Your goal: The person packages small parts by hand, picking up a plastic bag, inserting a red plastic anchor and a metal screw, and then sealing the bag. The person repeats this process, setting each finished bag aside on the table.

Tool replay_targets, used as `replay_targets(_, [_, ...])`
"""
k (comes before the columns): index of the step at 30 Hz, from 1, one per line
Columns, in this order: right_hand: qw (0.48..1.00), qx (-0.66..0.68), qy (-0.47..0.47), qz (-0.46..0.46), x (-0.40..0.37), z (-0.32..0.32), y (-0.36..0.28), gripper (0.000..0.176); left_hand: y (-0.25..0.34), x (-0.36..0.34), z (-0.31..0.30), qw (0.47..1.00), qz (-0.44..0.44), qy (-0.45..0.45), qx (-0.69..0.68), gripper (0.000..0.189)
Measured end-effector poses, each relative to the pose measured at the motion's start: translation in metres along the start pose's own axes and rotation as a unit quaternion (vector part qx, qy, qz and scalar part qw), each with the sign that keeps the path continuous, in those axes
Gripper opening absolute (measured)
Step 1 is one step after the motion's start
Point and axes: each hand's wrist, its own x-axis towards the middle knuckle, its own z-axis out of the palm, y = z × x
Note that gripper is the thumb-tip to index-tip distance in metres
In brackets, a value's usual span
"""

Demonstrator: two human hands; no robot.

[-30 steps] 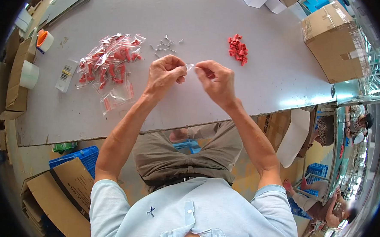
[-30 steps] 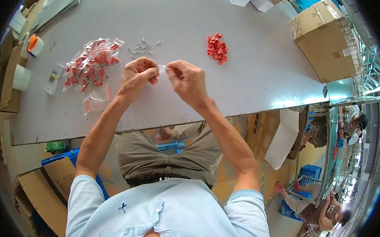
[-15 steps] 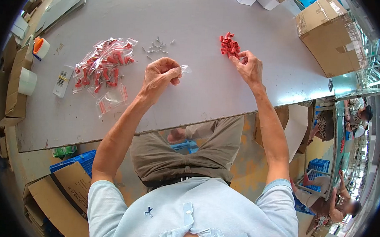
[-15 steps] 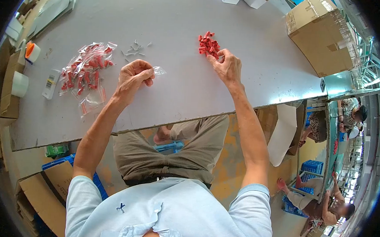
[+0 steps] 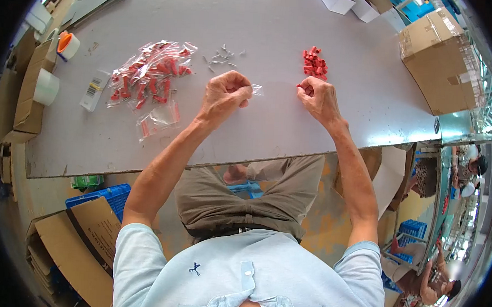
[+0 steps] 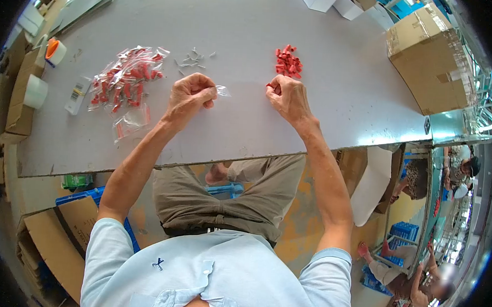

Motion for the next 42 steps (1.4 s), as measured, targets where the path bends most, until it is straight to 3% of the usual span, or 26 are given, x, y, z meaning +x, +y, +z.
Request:
replay_targets(2, [0.999,0.051,0.009,0.001,0.0,0.005,-0.015,0.014,0.001,-0.001,0.001,0.999,0.001,0.005,0.053,0.004])
replay_targets(4, [0.962,0.233,-0.039,0.133,0.0,0.01,-0.033,0.014,0.003,-0.002,0.005,0.998,0.0,0.02,0.058,0.005])
replay_targets(5, [0.962,0.24,-0.043,0.123,0.001,0.016,-0.036,0.014,0.005,-0.002,0.006,0.998,-0.003,0.026,0.055,0.006])
replay_targets(7, [0.908,0.39,-0.044,0.144,-0.003,0.026,-0.039,0.014,0.006,-0.001,0.011,0.996,-0.013,0.044,0.077,0.007])
replay_targets(11, [0.948,0.281,-0.045,0.141,-0.003,0.024,-0.049,0.014,0.0,0.006,0.026,0.991,0.035,0.077,0.1,0.007])
replay_targets(13, [0.998,0.033,0.014,-0.044,0.005,0.026,-0.042,0.014,-0.002,0.01,0.027,0.987,0.056,0.093,0.114,0.006])
replay_targets(19, [0.996,-0.043,-0.031,-0.069,0.023,0.022,-0.042,0.016,0.001,0.015,0.011,0.991,0.029,0.114,0.066,0.006])
replay_targets(23, [0.998,0.016,-0.053,0.005,0.018,0.009,-0.051,0.013,0.005,0.015,0.012,0.994,0.005,0.101,0.049,0.007])
replay_targets(25, [0.956,0.269,-0.039,0.111,0.01,0.005,-0.054,0.009,0.005,0.014,0.013,0.994,-0.003,0.102,0.045,0.008])
replay_targets(27, [0.935,0.335,-0.031,0.113,0.003,0.006,-0.061,0.006,0.004,0.014,0.015,0.996,-0.006,0.083,0.038,0.01])
replay_targets(29, [0.882,0.465,0.028,0.068,-0.003,0.012,-0.073,0.009,0.004,0.013,0.017,0.996,-0.002,0.078,0.04,0.012])
replay_targets(33, [0.867,0.494,0.058,0.026,0.0,0.03,-0.085,0.009,0.003,0.011,0.017,0.997,0.005,0.068,0.031,0.014])
replay_targets(42, [0.936,0.349,0.049,0.016,0.008,0.037,-0.084,0.014,0.001,0.012,0.016,0.999,-0.009,0.012,-0.033,0.014])
